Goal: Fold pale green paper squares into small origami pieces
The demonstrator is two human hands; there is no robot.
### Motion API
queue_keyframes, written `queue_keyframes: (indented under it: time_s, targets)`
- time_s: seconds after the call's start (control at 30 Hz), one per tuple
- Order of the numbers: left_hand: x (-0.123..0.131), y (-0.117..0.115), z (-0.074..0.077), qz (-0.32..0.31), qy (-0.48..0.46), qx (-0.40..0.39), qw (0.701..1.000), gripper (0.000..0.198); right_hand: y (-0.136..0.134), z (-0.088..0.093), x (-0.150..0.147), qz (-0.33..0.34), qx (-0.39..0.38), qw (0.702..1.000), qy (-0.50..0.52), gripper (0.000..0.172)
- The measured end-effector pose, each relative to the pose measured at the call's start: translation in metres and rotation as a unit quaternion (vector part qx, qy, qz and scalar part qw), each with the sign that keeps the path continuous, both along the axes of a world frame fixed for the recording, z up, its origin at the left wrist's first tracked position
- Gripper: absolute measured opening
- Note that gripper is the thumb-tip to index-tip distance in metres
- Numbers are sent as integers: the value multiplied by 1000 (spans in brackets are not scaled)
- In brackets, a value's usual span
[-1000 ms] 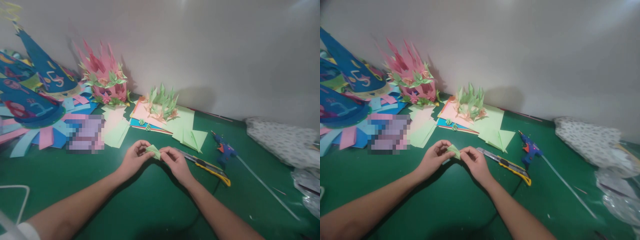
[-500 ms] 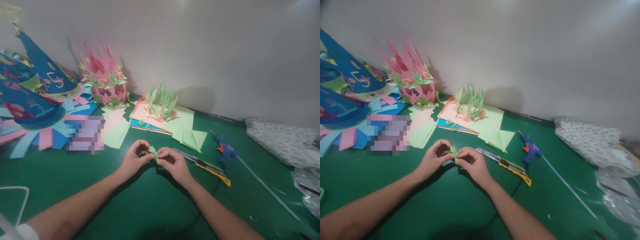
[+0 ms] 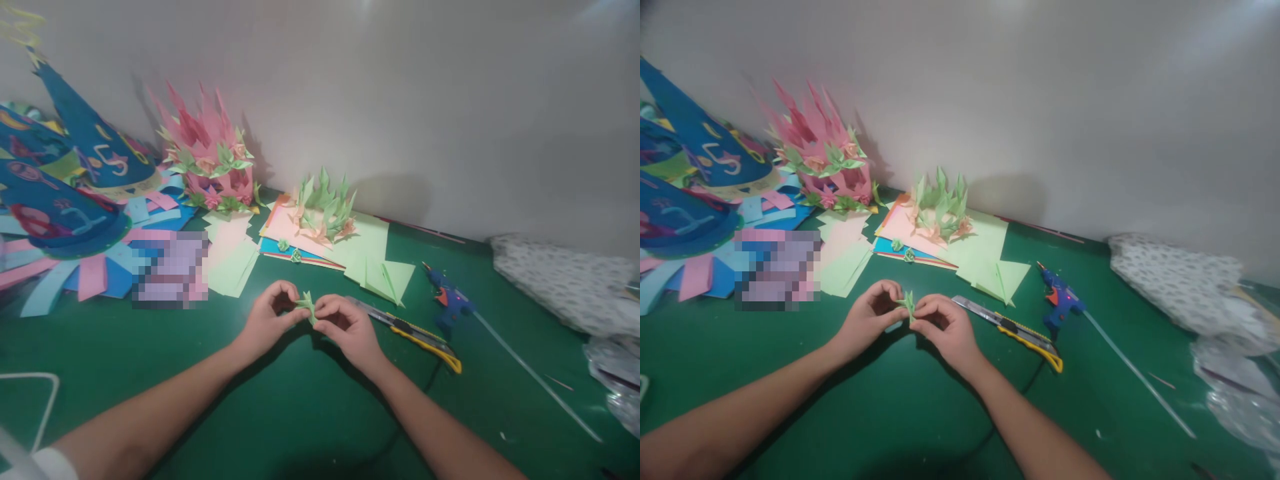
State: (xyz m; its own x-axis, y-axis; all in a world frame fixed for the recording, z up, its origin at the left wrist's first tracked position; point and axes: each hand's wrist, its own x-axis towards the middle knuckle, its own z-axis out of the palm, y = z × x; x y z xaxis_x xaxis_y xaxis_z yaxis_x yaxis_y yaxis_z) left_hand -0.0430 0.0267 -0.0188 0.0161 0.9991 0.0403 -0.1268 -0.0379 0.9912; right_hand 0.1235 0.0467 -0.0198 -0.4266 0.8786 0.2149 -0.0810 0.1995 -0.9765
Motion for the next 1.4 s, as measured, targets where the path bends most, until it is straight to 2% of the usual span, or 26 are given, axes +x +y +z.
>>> queue_keyframes:
  time_s: [0.23, 0.63, 1.1, 1.27, 1.4]
  targets:
    - [1, -1, 0, 3, 83, 13, 996, 9, 1, 3, -2, -26, 28, 999, -28, 4]
    - [2, -1, -1, -9, 27, -30, 999, 14, 2, 5, 1, -50, 57, 992, -103, 13]
    - [3, -2, 1, -25, -19, -62, 998, 17, 4, 4, 0, -27, 32, 995, -94, 12]
    - [2, -2, -1, -20, 0, -23, 1000, 12, 3, 5, -1, -9, 26, 994, -103, 13]
    - [2, -3, -2, -15, 40, -4, 999, 10, 0, 4, -2, 22, 10, 996, -92, 20]
